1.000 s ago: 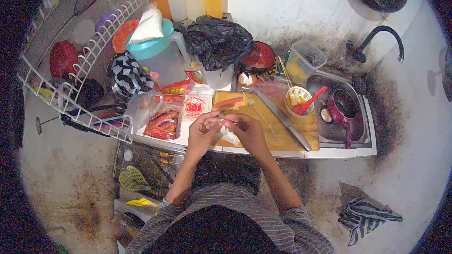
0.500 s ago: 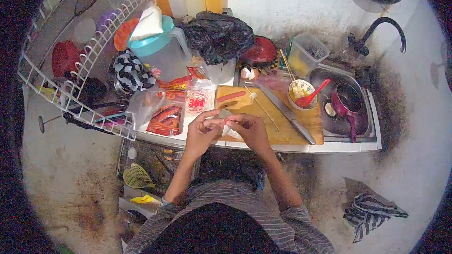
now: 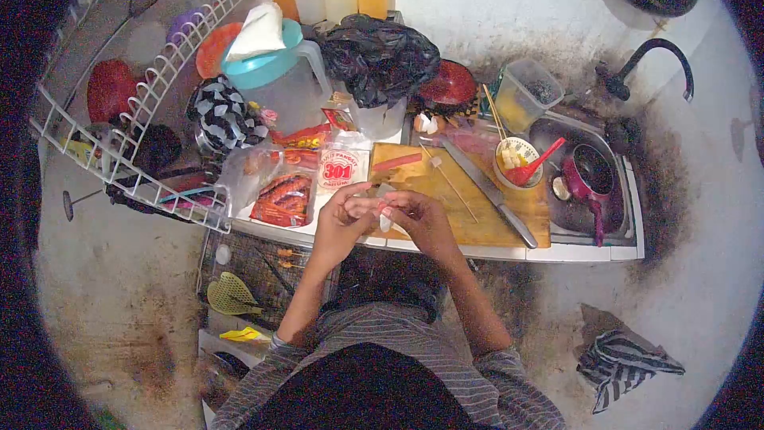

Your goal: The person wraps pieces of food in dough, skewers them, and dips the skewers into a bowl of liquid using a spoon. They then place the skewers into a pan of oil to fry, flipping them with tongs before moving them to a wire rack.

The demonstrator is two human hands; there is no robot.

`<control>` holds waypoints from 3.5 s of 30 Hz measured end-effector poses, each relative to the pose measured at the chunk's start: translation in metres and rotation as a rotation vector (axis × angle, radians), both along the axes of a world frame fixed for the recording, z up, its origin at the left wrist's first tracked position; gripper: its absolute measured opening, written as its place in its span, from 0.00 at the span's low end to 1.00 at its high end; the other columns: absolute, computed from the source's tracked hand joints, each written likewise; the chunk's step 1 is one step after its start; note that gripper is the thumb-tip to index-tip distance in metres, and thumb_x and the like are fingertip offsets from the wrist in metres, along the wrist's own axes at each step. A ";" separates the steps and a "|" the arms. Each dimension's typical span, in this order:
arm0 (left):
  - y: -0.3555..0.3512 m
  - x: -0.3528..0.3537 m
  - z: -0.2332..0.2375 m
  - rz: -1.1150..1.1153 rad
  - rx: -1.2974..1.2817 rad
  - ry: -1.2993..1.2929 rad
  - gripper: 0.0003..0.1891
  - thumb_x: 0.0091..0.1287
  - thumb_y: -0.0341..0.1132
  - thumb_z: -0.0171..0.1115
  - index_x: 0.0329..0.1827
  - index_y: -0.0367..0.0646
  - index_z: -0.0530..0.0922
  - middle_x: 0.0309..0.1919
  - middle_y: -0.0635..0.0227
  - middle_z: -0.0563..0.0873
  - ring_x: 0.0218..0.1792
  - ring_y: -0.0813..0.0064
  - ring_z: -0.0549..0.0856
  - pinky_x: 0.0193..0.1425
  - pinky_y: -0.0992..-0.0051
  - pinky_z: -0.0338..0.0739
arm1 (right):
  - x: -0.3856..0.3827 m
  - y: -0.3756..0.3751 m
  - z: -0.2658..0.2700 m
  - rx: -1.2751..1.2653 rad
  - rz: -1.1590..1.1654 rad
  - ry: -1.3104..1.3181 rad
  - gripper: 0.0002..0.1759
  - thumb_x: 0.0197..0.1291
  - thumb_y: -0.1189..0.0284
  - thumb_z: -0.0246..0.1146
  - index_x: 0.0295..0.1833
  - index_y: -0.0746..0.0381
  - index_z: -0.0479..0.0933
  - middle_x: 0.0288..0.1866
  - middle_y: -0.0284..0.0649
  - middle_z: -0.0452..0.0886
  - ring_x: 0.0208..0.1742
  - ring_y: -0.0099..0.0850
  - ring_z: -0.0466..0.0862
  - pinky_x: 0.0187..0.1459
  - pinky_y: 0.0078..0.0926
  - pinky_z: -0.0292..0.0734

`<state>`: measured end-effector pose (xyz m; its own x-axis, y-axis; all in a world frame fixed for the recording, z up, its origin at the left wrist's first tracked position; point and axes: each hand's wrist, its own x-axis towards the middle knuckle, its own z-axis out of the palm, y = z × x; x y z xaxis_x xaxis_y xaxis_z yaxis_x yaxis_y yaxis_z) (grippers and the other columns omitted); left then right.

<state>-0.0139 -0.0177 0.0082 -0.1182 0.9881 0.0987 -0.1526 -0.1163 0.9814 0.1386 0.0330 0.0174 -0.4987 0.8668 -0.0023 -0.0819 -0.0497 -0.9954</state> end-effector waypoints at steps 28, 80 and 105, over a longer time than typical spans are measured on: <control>-0.003 0.005 -0.003 -0.147 -0.189 -0.220 0.15 0.61 0.30 0.57 0.51 0.40 0.70 0.35 0.69 0.81 0.35 0.85 0.78 0.36 0.85 0.72 | 0.019 -0.004 -0.013 -0.059 0.110 0.005 0.14 0.52 0.80 0.61 0.47 0.66 0.74 0.41 0.37 0.78 0.43 0.25 0.77 0.46 0.22 0.74; 0.011 0.046 -0.014 -0.266 -0.095 -0.176 0.23 0.51 0.19 0.64 0.51 0.37 0.69 0.34 0.65 0.81 0.39 0.78 0.81 0.46 0.79 0.76 | 0.066 -0.024 -0.012 -0.201 -0.103 -0.012 0.14 0.55 0.71 0.61 0.46 0.65 0.76 0.37 0.35 0.79 0.35 0.20 0.78 0.38 0.16 0.75; 0.003 0.049 -0.019 -0.273 -0.117 -0.208 0.16 0.59 0.26 0.58 0.51 0.36 0.70 0.35 0.66 0.80 0.36 0.80 0.79 0.42 0.82 0.74 | 0.061 -0.030 -0.017 0.069 -0.192 -0.023 0.09 0.50 0.82 0.62 0.40 0.68 0.76 0.40 0.36 0.77 0.41 0.24 0.77 0.44 0.19 0.73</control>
